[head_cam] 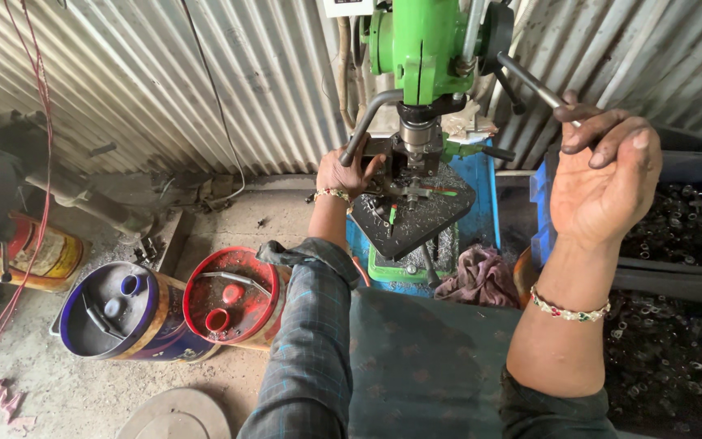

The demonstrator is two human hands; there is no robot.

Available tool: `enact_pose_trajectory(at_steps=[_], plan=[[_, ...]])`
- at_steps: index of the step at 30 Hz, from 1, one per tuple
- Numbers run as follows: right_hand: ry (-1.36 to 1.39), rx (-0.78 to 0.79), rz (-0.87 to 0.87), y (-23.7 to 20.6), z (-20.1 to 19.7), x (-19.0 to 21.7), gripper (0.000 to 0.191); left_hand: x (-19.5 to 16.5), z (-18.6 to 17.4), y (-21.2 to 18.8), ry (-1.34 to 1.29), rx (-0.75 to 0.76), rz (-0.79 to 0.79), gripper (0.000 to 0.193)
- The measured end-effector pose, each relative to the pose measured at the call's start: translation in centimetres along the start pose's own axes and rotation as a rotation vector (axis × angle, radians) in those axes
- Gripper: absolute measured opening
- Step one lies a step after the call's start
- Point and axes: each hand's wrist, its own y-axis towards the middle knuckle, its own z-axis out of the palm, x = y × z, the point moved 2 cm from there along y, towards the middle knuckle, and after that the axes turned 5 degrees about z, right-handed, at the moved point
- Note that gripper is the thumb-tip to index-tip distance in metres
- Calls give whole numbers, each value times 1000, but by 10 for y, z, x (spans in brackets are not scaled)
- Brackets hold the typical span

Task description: The person operates a bench drill press, placing small metal fittings on the worktable and pulling the feed lever to machine them. Finished parts are moved into blue bins beside the machine, and the person repeats the cycle with parts from the bins.

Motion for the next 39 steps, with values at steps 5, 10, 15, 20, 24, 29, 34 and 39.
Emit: enact_pose_trajectory(at_steps=[5, 10, 15, 20, 24, 29, 34, 39], plan=[[-19, 6, -1, -4, -7, -3, 45, -2, -4, -1, 1, 29, -22, 62], [44, 48, 15, -11, -7, -10, 44, -6, -6, -1, -21, 0, -38, 60], [213, -29, 59, -31, -3, -14, 15, -5, -10, -6, 3, 177, -273, 61], [-128, -312, 361, -70, -10, -47, 32, -28, -20, -36, -32, 150, -463, 82], [-857, -66, 568, -88, 6, -104, 33, -60, -16, -53, 88, 112, -545, 91], [-1283, 87, 500, -61, 36, -144, 45, -66, -12, -48, 37, 63, -697, 102], [-1046, 179, 748, -48, 31, -150, 24, -59, -5, -47, 20, 79, -713, 100], [-1392, 5, 861, -61, -30, -99, 21, -51, 0, -46, 36, 103, -678, 99]])
